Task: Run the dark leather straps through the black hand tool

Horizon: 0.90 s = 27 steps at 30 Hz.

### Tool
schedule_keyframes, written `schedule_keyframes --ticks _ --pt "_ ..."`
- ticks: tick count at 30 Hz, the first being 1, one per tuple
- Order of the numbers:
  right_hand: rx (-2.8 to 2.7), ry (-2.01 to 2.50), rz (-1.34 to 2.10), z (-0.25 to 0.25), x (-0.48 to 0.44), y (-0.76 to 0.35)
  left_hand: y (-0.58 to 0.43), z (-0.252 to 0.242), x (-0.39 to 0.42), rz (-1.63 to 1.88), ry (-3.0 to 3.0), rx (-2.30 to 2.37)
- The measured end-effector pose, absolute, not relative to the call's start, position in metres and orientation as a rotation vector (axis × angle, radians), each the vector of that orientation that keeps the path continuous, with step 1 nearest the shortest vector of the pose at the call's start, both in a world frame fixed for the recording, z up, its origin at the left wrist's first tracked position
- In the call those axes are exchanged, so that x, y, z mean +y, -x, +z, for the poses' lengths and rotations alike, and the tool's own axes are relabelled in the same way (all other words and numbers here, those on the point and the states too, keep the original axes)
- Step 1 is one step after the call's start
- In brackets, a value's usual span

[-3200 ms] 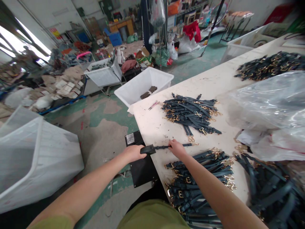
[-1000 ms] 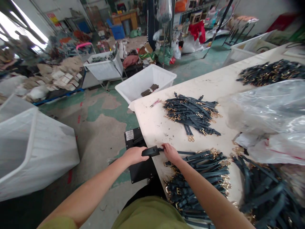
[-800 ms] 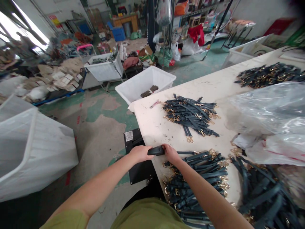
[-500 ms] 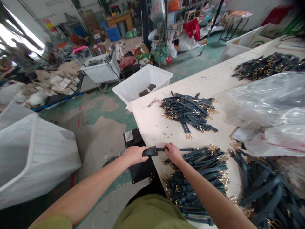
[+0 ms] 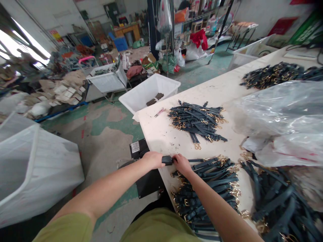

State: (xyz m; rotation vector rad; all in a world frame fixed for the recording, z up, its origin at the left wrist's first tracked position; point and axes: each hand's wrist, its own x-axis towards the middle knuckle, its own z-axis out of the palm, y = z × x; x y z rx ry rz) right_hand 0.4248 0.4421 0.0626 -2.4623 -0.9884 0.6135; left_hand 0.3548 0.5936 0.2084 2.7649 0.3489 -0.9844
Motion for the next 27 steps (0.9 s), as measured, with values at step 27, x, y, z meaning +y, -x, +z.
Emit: schedule_keyframes --ticks 27 --pt "-1.193 2.735 0.665 0.084 0.371 -0.445 -0.280 0.206 0.648 -0.558 -2.519 0.658"
